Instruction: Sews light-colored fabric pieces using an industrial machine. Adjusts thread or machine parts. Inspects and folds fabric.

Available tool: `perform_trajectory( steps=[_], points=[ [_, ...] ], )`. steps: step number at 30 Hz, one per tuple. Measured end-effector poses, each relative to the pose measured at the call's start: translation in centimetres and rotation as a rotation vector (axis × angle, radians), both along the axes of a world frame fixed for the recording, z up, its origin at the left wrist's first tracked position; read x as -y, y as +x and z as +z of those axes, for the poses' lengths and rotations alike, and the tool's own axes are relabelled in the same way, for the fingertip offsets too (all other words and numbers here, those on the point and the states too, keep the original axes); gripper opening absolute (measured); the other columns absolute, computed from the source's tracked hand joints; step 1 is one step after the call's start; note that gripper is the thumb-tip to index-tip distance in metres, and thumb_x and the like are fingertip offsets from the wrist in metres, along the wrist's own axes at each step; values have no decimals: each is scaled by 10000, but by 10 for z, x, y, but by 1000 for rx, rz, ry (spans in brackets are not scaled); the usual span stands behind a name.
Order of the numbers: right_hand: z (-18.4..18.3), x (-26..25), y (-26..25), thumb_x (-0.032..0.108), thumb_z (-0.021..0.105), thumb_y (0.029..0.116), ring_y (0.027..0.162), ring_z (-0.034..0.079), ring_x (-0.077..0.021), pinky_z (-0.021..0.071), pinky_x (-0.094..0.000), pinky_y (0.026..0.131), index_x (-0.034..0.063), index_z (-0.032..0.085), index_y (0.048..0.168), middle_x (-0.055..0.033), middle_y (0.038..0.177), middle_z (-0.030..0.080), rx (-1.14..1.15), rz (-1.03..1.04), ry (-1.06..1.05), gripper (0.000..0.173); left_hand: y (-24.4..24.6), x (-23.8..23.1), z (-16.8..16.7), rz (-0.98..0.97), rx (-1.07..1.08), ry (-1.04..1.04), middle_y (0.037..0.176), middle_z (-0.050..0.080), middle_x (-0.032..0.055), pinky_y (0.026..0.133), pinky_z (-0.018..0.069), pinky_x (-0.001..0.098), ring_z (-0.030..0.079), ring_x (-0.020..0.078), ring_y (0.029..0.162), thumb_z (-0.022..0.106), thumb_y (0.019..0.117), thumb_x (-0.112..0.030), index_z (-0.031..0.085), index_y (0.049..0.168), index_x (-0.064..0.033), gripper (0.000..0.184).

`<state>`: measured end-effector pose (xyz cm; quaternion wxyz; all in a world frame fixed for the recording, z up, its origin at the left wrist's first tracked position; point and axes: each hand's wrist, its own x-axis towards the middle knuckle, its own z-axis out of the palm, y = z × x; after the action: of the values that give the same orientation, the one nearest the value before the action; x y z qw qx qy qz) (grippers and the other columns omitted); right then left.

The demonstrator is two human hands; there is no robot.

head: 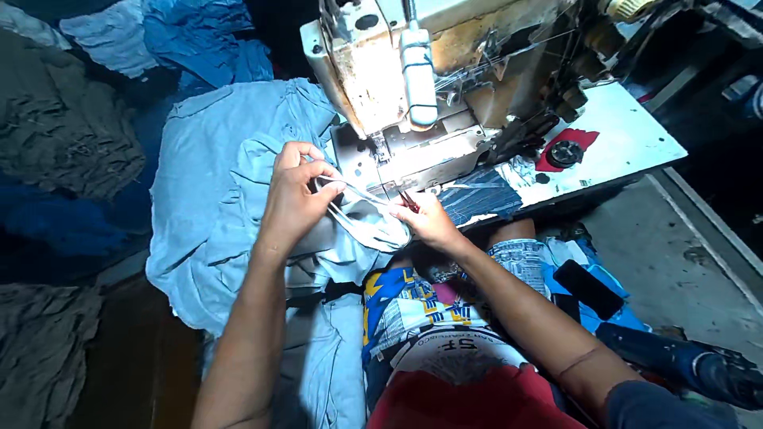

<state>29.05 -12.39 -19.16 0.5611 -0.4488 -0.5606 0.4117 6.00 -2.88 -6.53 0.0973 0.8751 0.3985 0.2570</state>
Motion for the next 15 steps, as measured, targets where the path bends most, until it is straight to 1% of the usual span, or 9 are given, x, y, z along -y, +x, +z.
perform_trajectory(
  steps=[3,4,5,6,7,8,9,12,15],
  points=[
    [-5,-2,5,158,668,1001,649,610,-148,540,-323,586,51,714,1023,-73,827,668,31,-8,-42,119,23,5,-29,39,138,29,1572,403,55,1097,356,514,392,277,1393,668,888,-238,701,874,-137,108],
    [-5,-2,6,159,664,1004,659,613,-146,543,-325,599,53,715,1015,-68,829,667,47,-13,-53,118,29,6,-36,32,182,11,1580,406,58,1118,358,517,390,263,1423,642,888,-181,673,880,-110,78],
    [-5,-2,8,154,657,1006,637,608,-146,535,-327,583,50,714,998,-68,795,663,52,-17,-61,119,34,7,-41,31,231,-13,1514,495,52,1106,427,474,477,215,1376,634,906,-127,658,925,-84,53],
    [-4,-2,10,139,643,1007,607,589,-146,515,-327,557,43,704,977,-70,753,646,49,-18,-66,117,39,8,-47,42,285,-25,1327,636,46,984,537,406,620,160,1191,640,928,-100,655,984,-76,62],
    [-1,-2,12,122,627,1009,595,575,-142,504,-320,547,40,694,967,-66,731,629,51,-21,-70,114,42,10,-51,51,323,-37,1064,699,46,756,572,356,676,134,899,650,944,-99,631,1035,-89,94],
    [0,-1,13,103,617,1005,574,549,-137,478,-312,526,34,677,956,-64,704,599,49,-29,-74,105,42,12,-55,38,319,-38,871,654,57,590,528,335,627,144,688,646,950,-98,591,1052,-97,117],
    [2,-1,14,80,613,996,562,532,-133,462,-304,512,28,670,954,-63,689,581,46,-43,-78,88,42,13,-57,30,274,-21,806,619,66,555,500,344,596,164,630,646,961,-113,572,1063,-96,127],
    [1,-2,16,48,635,944,556,524,-128,456,-295,503,27,666,944,-56,682,572,27,-96,-91,37,45,-1,-56,13,98,122,866,654,120,644,529,445,649,246,730,600,972,-94,620,1059,-59,96],
    [1,-3,14,43,643,907,573,536,-113,456,-277,507,37,669,957,-40,699,583,-46,-118,-76,57,57,-29,-51,37,35,146,1040,705,105,816,560,462,691,239,934,571,978,-90,717,1062,-82,168]
  ],
)
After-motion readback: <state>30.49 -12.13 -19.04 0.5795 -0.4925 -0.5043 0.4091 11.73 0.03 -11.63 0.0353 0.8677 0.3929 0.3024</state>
